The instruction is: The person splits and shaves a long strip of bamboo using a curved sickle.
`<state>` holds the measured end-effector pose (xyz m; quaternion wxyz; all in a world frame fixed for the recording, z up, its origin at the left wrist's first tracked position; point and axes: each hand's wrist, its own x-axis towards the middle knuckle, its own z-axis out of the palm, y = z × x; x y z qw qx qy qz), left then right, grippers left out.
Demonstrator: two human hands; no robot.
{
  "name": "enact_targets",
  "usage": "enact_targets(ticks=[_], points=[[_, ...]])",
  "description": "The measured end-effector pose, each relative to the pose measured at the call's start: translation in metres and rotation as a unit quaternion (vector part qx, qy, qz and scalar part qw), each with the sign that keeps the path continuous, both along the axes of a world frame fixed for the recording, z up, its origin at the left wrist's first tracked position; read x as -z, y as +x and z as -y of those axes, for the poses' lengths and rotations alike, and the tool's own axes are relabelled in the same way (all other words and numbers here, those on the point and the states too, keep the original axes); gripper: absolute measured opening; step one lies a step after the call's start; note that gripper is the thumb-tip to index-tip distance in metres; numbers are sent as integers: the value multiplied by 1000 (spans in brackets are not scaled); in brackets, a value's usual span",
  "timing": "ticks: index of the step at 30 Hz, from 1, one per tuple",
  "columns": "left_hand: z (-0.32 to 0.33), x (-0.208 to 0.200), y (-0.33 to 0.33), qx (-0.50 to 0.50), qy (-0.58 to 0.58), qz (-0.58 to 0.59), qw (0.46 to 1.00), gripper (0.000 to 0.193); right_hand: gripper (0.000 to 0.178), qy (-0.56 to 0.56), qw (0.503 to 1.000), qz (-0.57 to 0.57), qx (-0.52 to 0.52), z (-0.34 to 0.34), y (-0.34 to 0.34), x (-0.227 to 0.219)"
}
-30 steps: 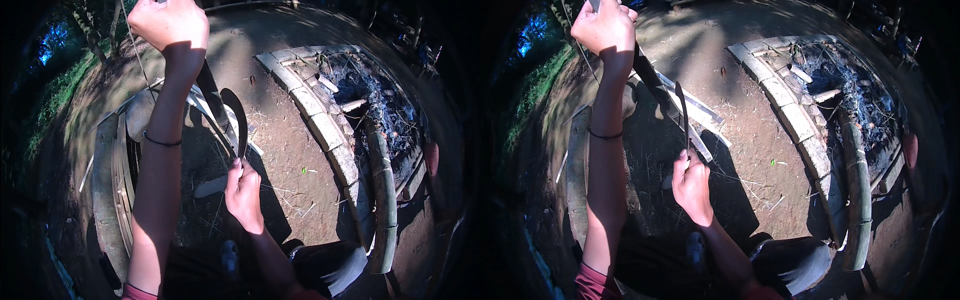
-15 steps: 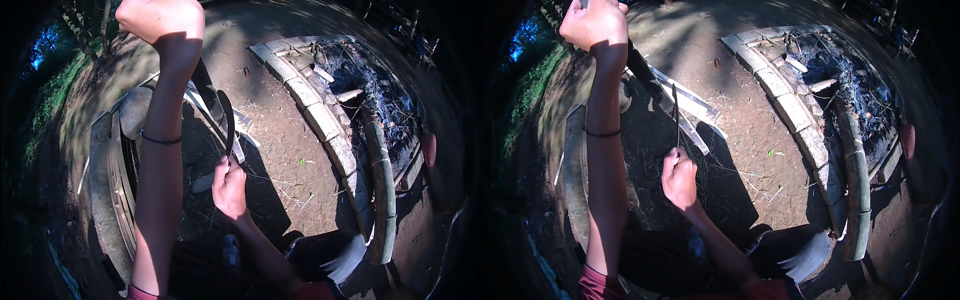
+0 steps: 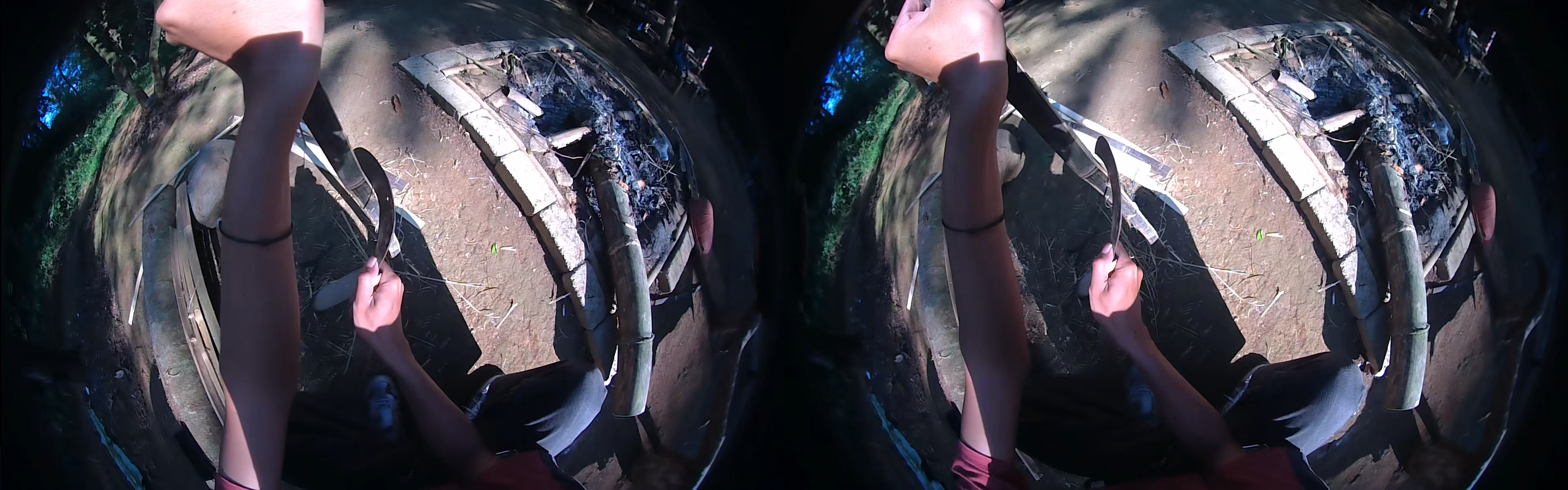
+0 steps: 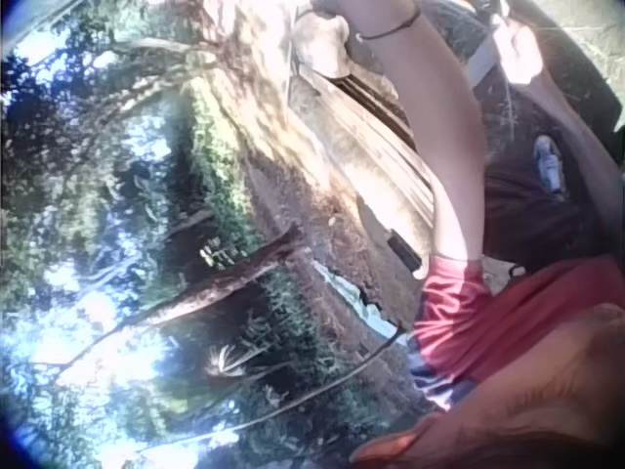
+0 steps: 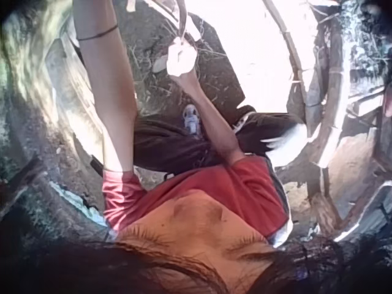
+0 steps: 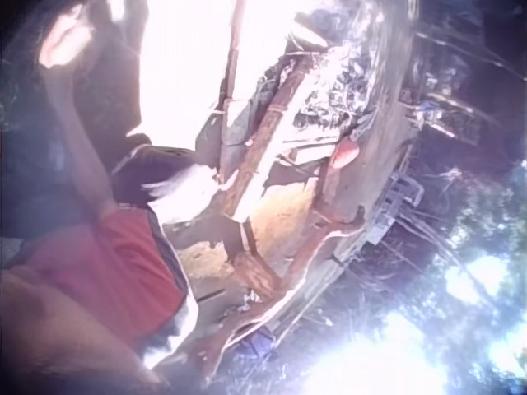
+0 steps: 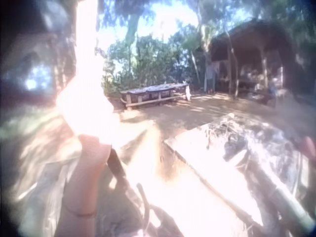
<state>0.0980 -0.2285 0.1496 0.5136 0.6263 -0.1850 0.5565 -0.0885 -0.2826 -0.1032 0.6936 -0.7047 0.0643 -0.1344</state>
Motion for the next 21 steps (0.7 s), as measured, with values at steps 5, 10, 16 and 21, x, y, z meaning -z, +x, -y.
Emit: enact_targets(ticks=[5, 10, 16, 21], points=[[-14, -4, 0, 3, 2, -14, 1000, 36, 26, -6, 997, -64, -49, 17, -4, -42], [-27, -14, -4, -8, 27, -14, 1000, 35, 27, 10, 996, -35, -77, 15, -11, -78], [-22, -7, 6, 6, 25, -30, 999, 35, 30, -3, 999, -24, -26, 19, -6, -7], [-37, -17, 4, -10, 47, -30, 998, 34, 24, 14, 999, -14, -50, 11, -11, -48]])
